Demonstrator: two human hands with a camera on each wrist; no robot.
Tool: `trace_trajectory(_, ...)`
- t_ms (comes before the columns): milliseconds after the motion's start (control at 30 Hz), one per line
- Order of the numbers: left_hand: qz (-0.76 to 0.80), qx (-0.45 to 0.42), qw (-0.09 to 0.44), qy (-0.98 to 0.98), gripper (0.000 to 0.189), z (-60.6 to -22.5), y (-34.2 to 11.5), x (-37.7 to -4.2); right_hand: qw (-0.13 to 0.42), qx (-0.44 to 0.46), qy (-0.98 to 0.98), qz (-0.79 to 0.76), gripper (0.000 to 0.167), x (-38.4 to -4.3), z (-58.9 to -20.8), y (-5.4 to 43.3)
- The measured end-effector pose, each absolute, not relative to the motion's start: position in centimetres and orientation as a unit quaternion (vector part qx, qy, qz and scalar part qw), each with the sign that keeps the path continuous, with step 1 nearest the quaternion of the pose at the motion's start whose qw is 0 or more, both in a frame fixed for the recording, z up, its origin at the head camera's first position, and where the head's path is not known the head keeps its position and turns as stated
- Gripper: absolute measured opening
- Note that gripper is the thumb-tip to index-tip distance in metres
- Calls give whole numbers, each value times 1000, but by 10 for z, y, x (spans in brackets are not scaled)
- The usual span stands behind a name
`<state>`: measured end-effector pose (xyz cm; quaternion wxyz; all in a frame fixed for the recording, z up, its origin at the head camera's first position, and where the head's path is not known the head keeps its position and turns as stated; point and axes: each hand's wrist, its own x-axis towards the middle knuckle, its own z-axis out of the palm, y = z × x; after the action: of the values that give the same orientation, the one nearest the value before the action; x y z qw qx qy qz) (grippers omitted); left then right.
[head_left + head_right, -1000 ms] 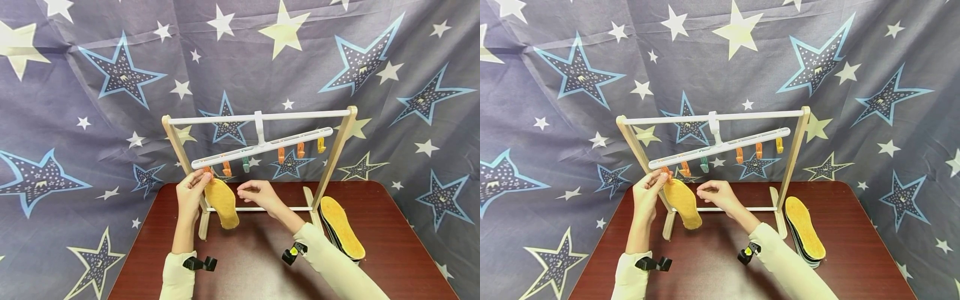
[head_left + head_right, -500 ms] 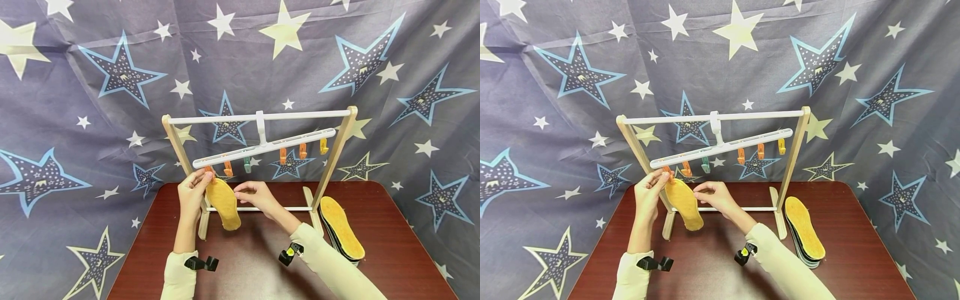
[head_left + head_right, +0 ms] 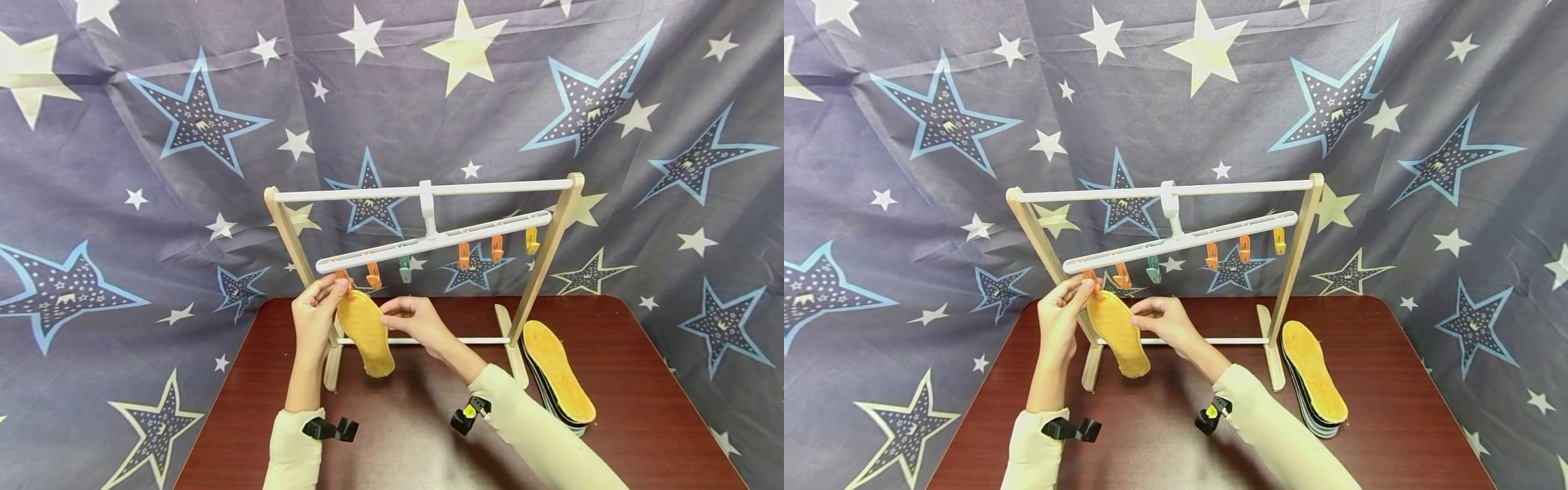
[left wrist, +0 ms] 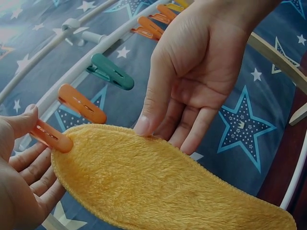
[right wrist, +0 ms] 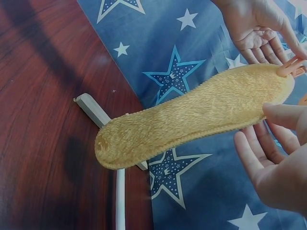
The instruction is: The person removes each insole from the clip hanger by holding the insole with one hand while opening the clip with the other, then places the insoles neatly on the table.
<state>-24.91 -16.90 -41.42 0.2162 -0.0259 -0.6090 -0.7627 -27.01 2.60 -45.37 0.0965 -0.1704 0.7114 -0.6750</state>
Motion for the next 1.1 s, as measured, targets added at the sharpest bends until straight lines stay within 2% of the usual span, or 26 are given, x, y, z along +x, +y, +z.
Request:
trace_trajectory(800, -767, -33, 203, -607, 27, -417, -173, -252, 111, -159, 686, -702, 23, -271, -460, 22)
trace_trajectory(1100, -786, -84, 177, -587, 26, -422, -177, -251, 118, -151, 678, -709, 23, -271, -461, 20)
